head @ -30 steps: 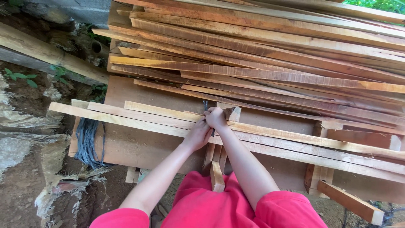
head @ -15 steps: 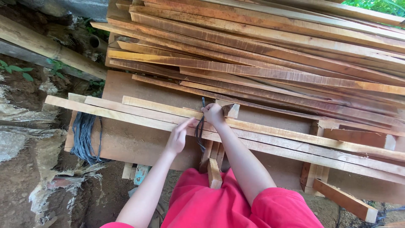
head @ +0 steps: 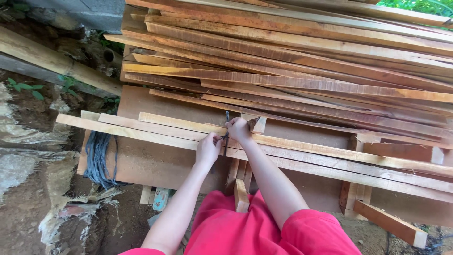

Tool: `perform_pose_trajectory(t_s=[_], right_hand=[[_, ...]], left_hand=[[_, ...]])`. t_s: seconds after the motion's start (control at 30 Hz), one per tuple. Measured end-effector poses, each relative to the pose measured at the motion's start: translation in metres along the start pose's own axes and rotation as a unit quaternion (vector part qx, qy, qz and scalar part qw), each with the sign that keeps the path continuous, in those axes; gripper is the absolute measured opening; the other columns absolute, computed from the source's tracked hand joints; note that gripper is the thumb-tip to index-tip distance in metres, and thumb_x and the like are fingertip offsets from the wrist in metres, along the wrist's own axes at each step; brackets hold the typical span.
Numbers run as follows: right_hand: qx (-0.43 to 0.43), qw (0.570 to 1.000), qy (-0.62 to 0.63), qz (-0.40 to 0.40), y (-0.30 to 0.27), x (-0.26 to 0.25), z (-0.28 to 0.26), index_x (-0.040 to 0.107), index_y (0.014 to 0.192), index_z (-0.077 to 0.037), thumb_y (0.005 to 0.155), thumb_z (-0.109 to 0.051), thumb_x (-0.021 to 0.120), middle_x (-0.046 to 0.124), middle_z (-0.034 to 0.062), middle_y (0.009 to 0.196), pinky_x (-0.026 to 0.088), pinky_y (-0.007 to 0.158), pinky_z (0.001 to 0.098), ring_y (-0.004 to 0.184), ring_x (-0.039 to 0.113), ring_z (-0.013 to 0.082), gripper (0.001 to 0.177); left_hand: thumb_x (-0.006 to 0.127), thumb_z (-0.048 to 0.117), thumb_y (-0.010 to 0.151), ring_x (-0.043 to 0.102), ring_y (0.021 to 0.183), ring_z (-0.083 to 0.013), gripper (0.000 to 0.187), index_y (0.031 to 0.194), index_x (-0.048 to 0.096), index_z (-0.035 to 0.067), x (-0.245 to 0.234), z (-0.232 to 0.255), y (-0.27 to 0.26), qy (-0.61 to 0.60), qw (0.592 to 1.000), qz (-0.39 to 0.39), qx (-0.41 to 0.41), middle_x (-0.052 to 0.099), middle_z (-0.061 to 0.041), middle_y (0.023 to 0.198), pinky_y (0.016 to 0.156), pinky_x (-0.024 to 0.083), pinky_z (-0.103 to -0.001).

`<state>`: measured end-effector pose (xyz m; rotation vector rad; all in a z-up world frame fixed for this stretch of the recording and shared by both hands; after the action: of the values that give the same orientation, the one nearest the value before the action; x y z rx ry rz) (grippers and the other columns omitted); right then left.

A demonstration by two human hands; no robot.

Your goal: Group multiple thin wood strips together and secure them with black ties.

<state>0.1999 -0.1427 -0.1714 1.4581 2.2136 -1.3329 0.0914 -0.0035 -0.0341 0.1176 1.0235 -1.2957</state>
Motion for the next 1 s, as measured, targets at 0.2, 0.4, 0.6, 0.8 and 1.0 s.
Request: perform_pose_trajectory(t_s=[0.2, 0.4, 0.6, 0.8, 1.0], right_hand=[[-0.008, 1.000, 0.002, 0.005, 0.007, 0.005, 0.004, 0.078, 0.078, -0.022, 0.085, -0.037, 0.073, 0.076, 0.0034, 0.076, 0.059, 0.078, 0.0360, 0.093, 0.075, 0.0266, 0.017], [-0.009, 1.000, 0.006, -0.002, -0.002, -0.003, -0.007, 0.078, 0.081, -0.018, 0.086, -0.034, 0.072, 0.077, 0.0083, 0.081, 0.059, 0.080, 0.0382, 0.097, 0.075, 0.0298, 0.018], [-0.011, 1.000, 0.018, 0.005, 0.000, 0.003, -0.005, 0.077, 0.086, -0.016, 0.088, -0.035, 0.070, 0.078, 0.0100, 0.087, 0.059, 0.083, 0.0399, 0.101, 0.074, 0.0297, 0.021], [0.003, 1.000, -0.016, 0.024, 0.011, 0.009, 0.000, 0.075, 0.096, -0.013, 0.095, -0.038, 0.063, 0.078, 0.0080, 0.093, 0.059, 0.086, 0.0377, 0.104, 0.074, 0.0248, 0.028], [-0.046, 0.996, -0.071, 0.040, -0.010, -0.010, -0.026, 0.072, 0.094, -0.005, 0.097, -0.029, 0.059, 0.077, 0.0152, 0.089, 0.060, 0.085, 0.0438, 0.100, 0.075, 0.0325, 0.027]], left_hand=[[0.084, 0.037, 0.076, 0.071, 0.109, -0.0281, 0.042, 0.107, 0.064, 0.019, -0.006, 0.013, 0.002, 0.001, 0.998, -0.042, -0.051, 0.077, -0.003, 0.096, 0.093, 0.056, -0.045], [0.071, 0.031, 0.089, 0.071, 0.105, -0.0367, 0.021, 0.101, 0.067, 0.014, 0.000, 0.012, 0.009, 0.046, 0.999, -0.010, -0.006, 0.076, -0.013, 0.095, 0.090, 0.057, -0.050], [0.055, 0.021, 0.094, 0.070, 0.103, -0.0402, 0.019, 0.095, 0.071, 0.009, 0.008, -0.014, 0.017, 0.031, 0.999, 0.010, -0.012, 0.074, -0.019, 0.093, 0.091, 0.056, -0.051], [0.055, 0.048, 0.092, 0.067, 0.112, -0.0349, 0.040, 0.093, 0.077, 0.014, 0.012, -0.020, 0.014, -0.041, 0.992, -0.055, -0.109, 0.075, -0.012, 0.100, 0.097, 0.053, -0.046], [0.047, 0.050, 0.100, 0.064, 0.116, -0.0399, 0.051, 0.093, 0.077, 0.010, 0.013, -0.011, -0.002, -0.065, 0.987, -0.084, -0.124, 0.075, -0.017, 0.106, 0.092, 0.051, -0.054]])
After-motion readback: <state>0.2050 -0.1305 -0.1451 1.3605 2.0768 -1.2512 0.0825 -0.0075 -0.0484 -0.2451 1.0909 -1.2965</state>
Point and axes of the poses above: each hand's wrist, its own y-axis towards the middle knuckle, its own x-axis out of the palm, z = x × y, the point moved 6 cm from there along y, towards the middle knuckle
